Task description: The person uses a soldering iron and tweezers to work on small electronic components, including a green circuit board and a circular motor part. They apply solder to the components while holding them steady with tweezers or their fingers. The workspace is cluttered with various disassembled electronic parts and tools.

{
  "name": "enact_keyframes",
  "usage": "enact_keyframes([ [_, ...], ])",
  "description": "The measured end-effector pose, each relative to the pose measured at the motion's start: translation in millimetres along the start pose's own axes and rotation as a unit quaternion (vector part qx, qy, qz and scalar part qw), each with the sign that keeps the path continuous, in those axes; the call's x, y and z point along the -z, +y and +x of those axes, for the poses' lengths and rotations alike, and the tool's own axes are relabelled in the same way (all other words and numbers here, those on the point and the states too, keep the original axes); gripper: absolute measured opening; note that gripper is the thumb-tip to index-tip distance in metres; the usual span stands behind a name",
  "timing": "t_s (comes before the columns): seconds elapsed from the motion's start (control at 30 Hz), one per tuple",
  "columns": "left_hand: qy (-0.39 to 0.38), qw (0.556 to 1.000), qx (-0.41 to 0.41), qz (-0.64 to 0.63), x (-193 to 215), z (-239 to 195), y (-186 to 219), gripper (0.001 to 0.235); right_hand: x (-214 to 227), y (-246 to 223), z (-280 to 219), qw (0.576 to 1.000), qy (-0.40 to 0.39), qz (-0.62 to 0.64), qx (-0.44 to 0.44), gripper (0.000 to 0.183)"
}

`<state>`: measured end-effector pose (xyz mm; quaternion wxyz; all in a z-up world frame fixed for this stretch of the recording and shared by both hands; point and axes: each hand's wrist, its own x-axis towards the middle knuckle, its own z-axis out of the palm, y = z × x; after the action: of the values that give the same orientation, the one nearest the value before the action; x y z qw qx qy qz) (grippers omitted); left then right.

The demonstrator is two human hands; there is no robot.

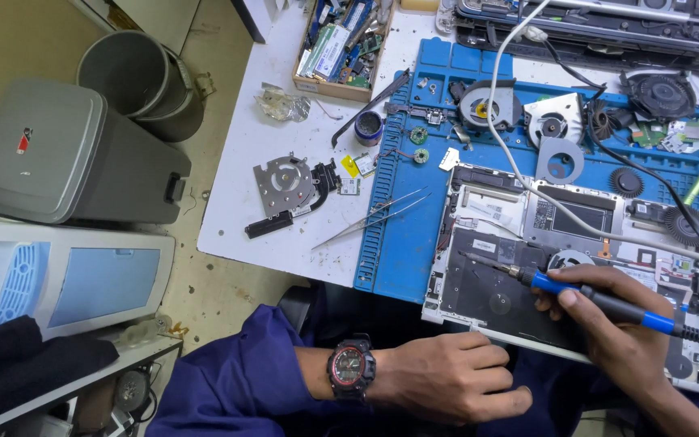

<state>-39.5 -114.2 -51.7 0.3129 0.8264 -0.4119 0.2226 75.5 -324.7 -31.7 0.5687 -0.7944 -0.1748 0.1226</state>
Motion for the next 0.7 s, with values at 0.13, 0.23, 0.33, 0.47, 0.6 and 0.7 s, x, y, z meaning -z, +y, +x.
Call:
enact_keyframes([
  [0.13, -0.007, 1.000, -0.004, -0.003, 2.4, 1.1, -0.6, 0.013, -0.1, 1.2, -0.1, 1.000, 0.000, 0.013, 0.014, 0.021],
  [0.23, -0.006, 1.000, 0.005, -0.011, 3.5, 2.2, -1.0, 0.014, 2.0, 3.2, 1.0, 1.000, 0.003, -0.018, 0.009, 0.021],
  [0.33, -0.008, 1.000, 0.002, -0.014, 2.6, 2.3, -1.1, 0.012, 1.1, -0.2, 0.8, 1.000, -0.008, -0.017, 0.020, 0.021],
  [0.47, -0.009, 1.000, 0.002, -0.019, 0.7, 2.5, -3.0, 0.013, 0.8, -0.2, 1.6, 1.000, -0.004, -0.007, 0.014, 0.021],
  [0.6, -0.018, 1.000, -0.001, -0.013, 0.6, 1.5, -2.6, 0.013, -0.5, -1.9, 2.5, 1.000, -0.009, -0.001, 0.024, 0.021],
  [0.7, -0.013, 1.000, -0.003, -0.014, -0.2, 1.7, -2.5, 0.013, -0.7, -1.8, 2.8, 0.999, -0.011, 0.000, 0.032, 0.021],
])
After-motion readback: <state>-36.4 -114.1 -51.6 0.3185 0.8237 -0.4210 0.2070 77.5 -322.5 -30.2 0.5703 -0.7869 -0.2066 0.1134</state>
